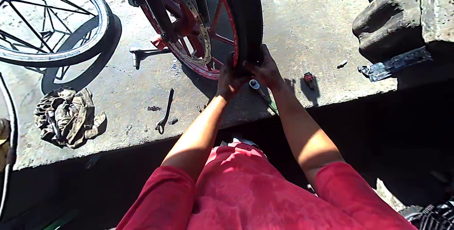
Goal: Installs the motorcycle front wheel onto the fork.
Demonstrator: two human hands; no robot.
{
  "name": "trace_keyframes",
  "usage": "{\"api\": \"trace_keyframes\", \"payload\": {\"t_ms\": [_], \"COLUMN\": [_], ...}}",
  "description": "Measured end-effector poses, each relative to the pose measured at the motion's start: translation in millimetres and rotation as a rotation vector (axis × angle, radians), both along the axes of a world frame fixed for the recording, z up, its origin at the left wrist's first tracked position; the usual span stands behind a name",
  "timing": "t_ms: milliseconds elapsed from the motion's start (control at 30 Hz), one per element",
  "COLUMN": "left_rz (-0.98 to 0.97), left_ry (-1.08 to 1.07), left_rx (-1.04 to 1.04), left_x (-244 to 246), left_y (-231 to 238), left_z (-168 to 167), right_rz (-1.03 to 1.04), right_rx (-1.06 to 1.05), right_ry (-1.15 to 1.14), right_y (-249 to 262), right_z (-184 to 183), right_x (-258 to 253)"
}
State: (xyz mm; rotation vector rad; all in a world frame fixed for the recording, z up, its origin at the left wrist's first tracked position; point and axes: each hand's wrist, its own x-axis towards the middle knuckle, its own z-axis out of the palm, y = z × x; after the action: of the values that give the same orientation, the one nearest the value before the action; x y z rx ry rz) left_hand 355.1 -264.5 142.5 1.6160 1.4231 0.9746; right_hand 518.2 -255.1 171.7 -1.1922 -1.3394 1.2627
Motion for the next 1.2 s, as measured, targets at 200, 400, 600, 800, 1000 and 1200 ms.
{"api": "trace_keyframes", "payload": {"t_ms": [200,400,600,800,1000,1200], "left_rz": [0.031,0.028,0.023,-0.003,-0.184,-0.189], "left_ry": [0.015,0.068,0.072,0.078,0.018,0.331], "left_rx": [0.022,0.052,0.0,0.018,-0.027,-0.035], "left_x": [1.6,0.2,0.7,-2.8,-32.9,-93.1], "left_y": [-1.8,-0.3,-5.8,-4.0,1.3,-36.4], "left_z": [-2.4,-1.7,0.0,5.4,-10.0,-47.8], "right_rz": [0.0,0.014,-0.023,-0.144,-0.161,-0.147], "right_rx": [0.026,0.072,0.02,0.016,0.039,-0.049], "right_ry": [-0.03,0.017,-0.072,-0.208,-0.24,-0.193], "right_y": [1.2,1.5,-12.6,-19.7,-21.5,-32.1], "right_z": [-1.7,-3.5,-0.6,-4.8,-12.7,-57.4], "right_x": [-0.2,-1.3,-3.4,-20.8,-28.0,-46.9]}}
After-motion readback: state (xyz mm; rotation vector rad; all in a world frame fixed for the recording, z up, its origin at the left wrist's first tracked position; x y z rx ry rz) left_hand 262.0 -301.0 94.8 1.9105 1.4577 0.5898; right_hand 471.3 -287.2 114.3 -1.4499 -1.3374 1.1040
